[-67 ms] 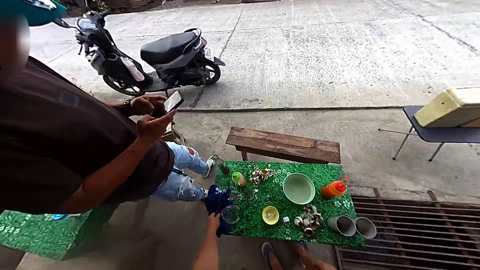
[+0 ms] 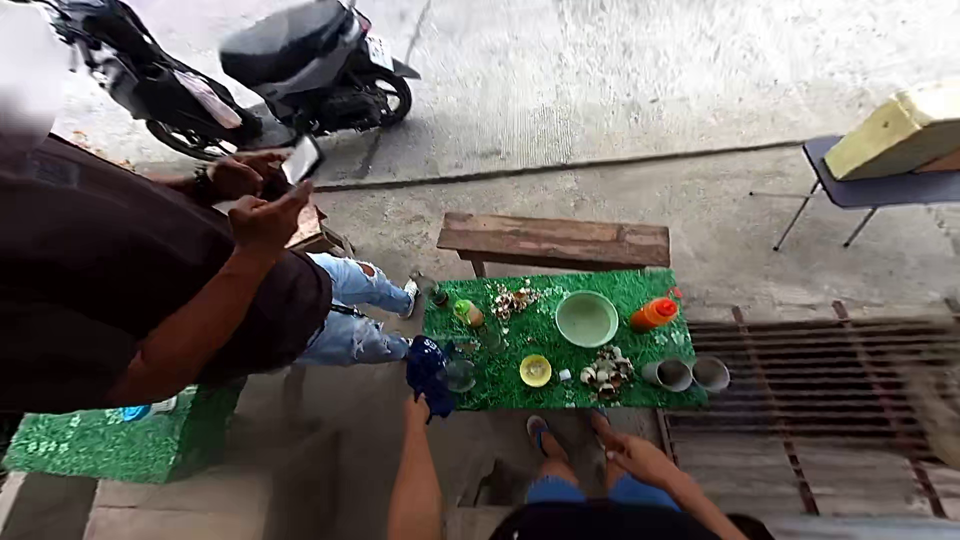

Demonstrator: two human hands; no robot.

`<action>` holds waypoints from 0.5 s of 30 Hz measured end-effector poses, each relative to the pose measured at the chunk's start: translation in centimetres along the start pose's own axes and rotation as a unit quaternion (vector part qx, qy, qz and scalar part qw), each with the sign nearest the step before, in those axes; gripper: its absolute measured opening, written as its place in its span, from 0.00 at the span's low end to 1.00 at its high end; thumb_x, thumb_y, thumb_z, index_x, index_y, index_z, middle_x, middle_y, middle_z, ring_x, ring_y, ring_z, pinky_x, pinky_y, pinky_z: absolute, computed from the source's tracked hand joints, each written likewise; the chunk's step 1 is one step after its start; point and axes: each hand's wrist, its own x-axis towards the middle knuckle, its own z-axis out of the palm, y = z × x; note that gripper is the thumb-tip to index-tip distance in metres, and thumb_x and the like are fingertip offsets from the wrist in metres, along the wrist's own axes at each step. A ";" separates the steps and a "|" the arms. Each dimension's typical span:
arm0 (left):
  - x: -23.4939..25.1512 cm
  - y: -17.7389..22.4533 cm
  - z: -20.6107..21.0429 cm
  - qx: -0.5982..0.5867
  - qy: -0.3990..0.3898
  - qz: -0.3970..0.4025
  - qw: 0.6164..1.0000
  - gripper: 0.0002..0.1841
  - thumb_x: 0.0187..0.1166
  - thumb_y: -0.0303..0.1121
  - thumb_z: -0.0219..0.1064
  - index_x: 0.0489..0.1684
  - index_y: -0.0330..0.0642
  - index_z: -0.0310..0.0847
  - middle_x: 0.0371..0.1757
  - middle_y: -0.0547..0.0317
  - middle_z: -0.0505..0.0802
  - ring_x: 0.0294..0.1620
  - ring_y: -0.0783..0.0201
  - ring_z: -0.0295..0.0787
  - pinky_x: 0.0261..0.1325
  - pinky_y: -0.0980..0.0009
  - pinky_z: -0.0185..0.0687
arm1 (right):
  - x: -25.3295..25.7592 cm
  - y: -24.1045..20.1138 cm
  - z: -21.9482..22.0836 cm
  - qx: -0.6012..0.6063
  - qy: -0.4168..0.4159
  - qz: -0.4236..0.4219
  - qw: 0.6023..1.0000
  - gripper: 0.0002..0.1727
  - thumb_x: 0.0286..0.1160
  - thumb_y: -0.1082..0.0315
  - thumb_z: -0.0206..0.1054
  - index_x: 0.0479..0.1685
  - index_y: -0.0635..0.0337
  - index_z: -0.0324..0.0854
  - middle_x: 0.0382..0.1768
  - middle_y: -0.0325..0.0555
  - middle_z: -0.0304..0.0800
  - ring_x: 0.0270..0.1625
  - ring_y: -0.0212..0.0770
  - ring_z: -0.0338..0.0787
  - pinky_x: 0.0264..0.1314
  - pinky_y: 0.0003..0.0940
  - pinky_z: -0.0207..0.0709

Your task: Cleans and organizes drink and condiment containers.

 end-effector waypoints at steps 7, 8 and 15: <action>-13.8 -3.6 -4.5 0.135 -0.094 0.002 0.986 0.27 0.93 0.39 0.55 0.76 0.20 0.70 0.77 0.20 0.76 0.84 0.31 0.68 0.86 0.39 0.57 | 1.3 -4.7 -0.7 -0.028 -0.074 -0.096 0.992 0.27 0.89 0.58 0.60 0.77 0.69 0.74 0.71 0.70 0.81 0.77 0.67 0.78 0.82 0.65 0.64; -15.4 -2.9 -4.2 0.145 -0.128 0.024 0.981 0.25 0.93 0.38 0.55 0.74 0.20 0.72 0.76 0.21 0.78 0.82 0.32 0.70 0.85 0.40 0.59 | 2.2 -5.2 -0.2 -0.030 -0.080 -0.129 0.988 0.28 0.87 0.57 0.63 0.79 0.67 0.73 0.72 0.70 0.80 0.76 0.67 0.78 0.80 0.65 0.66; -25.9 8.8 3.8 0.020 -0.436 0.184 0.881 0.16 0.91 0.31 0.54 0.63 0.28 0.80 0.52 0.46 0.92 0.51 0.65 0.90 0.64 0.62 0.85 | 4.1 -3.7 2.0 0.121 -0.146 -0.386 0.903 0.45 0.63 0.71 0.81 0.85 0.71 0.65 0.83 0.73 0.67 0.86 0.65 0.68 0.89 0.60 0.56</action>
